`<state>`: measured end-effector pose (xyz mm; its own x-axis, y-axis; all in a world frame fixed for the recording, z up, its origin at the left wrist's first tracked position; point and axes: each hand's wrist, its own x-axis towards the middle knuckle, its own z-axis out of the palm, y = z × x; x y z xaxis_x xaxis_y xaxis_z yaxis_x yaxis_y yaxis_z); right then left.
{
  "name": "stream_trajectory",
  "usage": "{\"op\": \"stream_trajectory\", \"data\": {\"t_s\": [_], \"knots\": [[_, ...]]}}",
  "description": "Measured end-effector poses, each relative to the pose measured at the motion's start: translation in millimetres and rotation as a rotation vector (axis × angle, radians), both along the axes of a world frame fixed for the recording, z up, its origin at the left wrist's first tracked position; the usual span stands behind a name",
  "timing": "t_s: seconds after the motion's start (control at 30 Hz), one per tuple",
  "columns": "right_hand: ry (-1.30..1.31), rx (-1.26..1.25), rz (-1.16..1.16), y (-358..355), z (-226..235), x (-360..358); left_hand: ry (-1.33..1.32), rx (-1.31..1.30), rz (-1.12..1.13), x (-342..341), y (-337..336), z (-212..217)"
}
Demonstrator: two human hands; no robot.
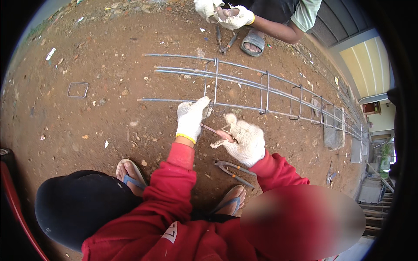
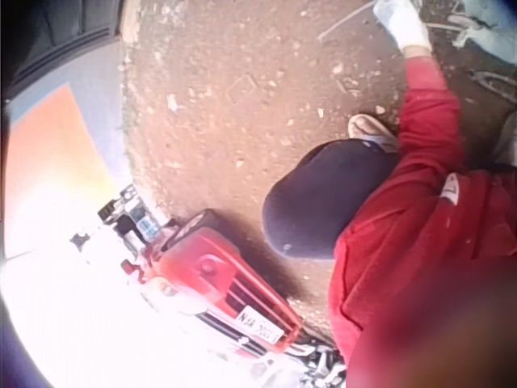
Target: The person assembles a metal grid by tying intersecting rods with wire using pliers. They repeatedly wrap wire around junctions and twist it to secure the connections while working on the ground.
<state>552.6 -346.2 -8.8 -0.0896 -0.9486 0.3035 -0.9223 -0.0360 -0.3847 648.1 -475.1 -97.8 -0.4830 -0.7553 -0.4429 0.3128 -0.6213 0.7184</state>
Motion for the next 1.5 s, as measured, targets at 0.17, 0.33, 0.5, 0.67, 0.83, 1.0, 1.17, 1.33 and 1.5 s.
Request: {"op": "stream_trajectory", "data": {"t_s": [0.17, 0.33, 0.5, 0.67, 0.83, 1.0, 1.17, 1.33, 1.5], "knots": [[0.447, -0.052, -0.067, -28, -8, -6, -0.085, -0.118, 0.024, 0, 1, 2], [0.496, -0.125, -0.014, -47, -5, -17, -0.005, -0.057, -0.031, 3, -1, 12], [0.174, -0.071, -0.07, -60, -3, -30, 0.125, 0.053, -0.022, 0, 0, 14], [-0.045, 0.088, -0.147, -68, -4, -41, 0.216, 0.042, -0.071, 0, 0, 12], [-0.583, 0.247, -0.144, -92, 0, -55, 0.148, -0.078, -0.112, 1, 0, 10], [-0.21, 0.365, -0.028, -105, 15, -62, 0.045, -0.14, -0.148, 5, 3, 7], [0.034, 0.158, 0.095, -103, 24, -56, 0.224, -0.241, -0.286, 14, -2, 1], [0.382, 0.014, 0.082, -99, 14, -51, 0.293, -0.214, -0.269, 13, -5, -7], [0.463, -0.045, 0.244, -102, 8, -60, 0.312, -0.199, -0.251, 11, -5, -10]]}}
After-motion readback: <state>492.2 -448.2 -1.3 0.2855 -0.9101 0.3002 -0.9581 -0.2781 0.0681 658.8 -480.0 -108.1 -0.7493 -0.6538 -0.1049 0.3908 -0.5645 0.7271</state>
